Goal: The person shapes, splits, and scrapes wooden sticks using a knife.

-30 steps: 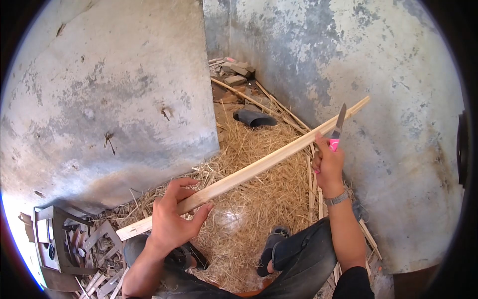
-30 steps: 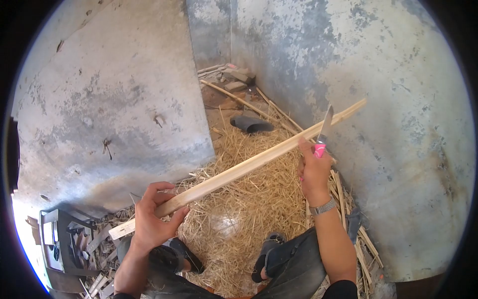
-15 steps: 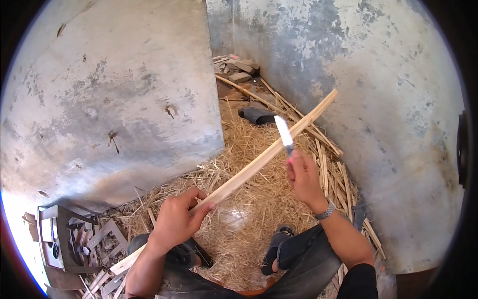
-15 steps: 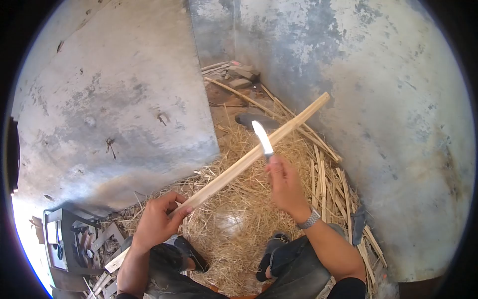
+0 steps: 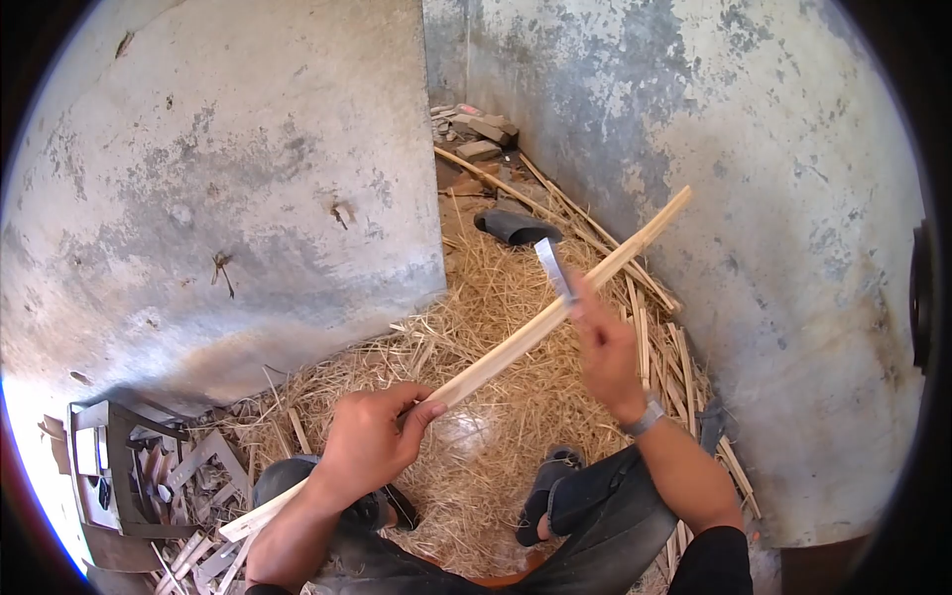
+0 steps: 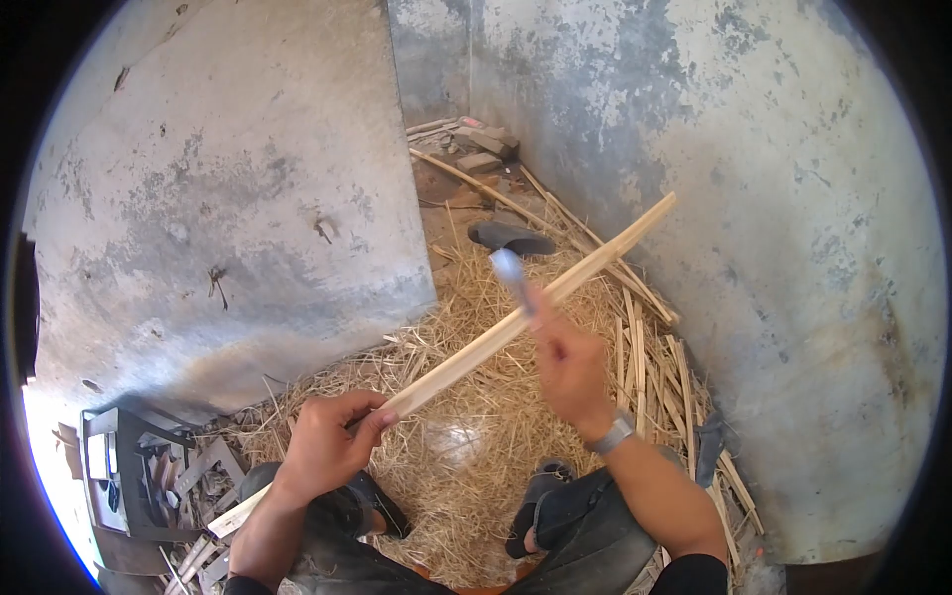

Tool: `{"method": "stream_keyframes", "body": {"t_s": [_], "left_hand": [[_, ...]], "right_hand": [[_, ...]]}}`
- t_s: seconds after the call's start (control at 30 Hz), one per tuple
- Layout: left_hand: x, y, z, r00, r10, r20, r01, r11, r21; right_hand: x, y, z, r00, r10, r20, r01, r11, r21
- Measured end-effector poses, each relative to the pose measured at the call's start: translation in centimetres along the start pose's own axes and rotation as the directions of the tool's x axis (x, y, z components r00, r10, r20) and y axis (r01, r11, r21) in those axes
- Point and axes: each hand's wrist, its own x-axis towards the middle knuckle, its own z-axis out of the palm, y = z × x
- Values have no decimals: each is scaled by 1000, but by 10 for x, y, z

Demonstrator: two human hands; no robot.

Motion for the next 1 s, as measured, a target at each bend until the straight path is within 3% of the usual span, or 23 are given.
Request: {"method": "stream_keyframes", "body": {"t_s": [0.07,0.13,0.27,0.33,0.4,0.47,0.6,0.67,0.7,0.73,0.8,0.83,0.9,1.0], "left_hand": [[4,1,3,999,-28,21,27,1000,12],[6,5,3,998,-55,43,54,998,31],[5,6,2,995,-89,-53,79,981,-175],[5,8,-1,994,-81,-73,62,969,-241],[5,17,-5,993,-112,-41,97,956,-277],[7,8,-3,995,-94,-43,78,956,-284],[6,16,-6,983,-151,-104,116,952,-285],[3,4,-3,989,-100,-107,68,961,-270],[3,4,-4,991,-73,-108,42,963,-265],[2,4,-4,993,-45,-110,15,965,-261],[2,18,-8,985,-172,-25,147,901,-409],[4,21,-8,986,-166,-26,141,900,-412],[7,23,-9,979,-194,-62,154,905,-397],[10,10,-4,987,-125,-100,73,906,-416]], "right_hand": [[-14,-31,18,997,-26,72,20,996,81],[-15,-59,21,968,10,249,-29,997,76],[5,-27,14,997,-29,68,29,1000,9],[14,-34,4,972,234,-18,-235,972,-18],[0,-39,13,976,211,-53,-213,977,-22],[-22,-51,25,992,-55,114,53,998,21],[-16,-50,29,981,-97,168,86,994,70],[0,-45,18,995,83,53,-86,995,44],[5,-49,15,954,300,-3,-298,949,105],[2,-48,18,954,299,-1,-297,949,105],[-10,-51,29,991,136,-18,-134,988,78],[-15,-56,34,997,78,-24,-76,995,66],[-25,-72,47,999,30,31,-36,982,188],[-5,-55,31,996,50,68,-59,988,143]]}}
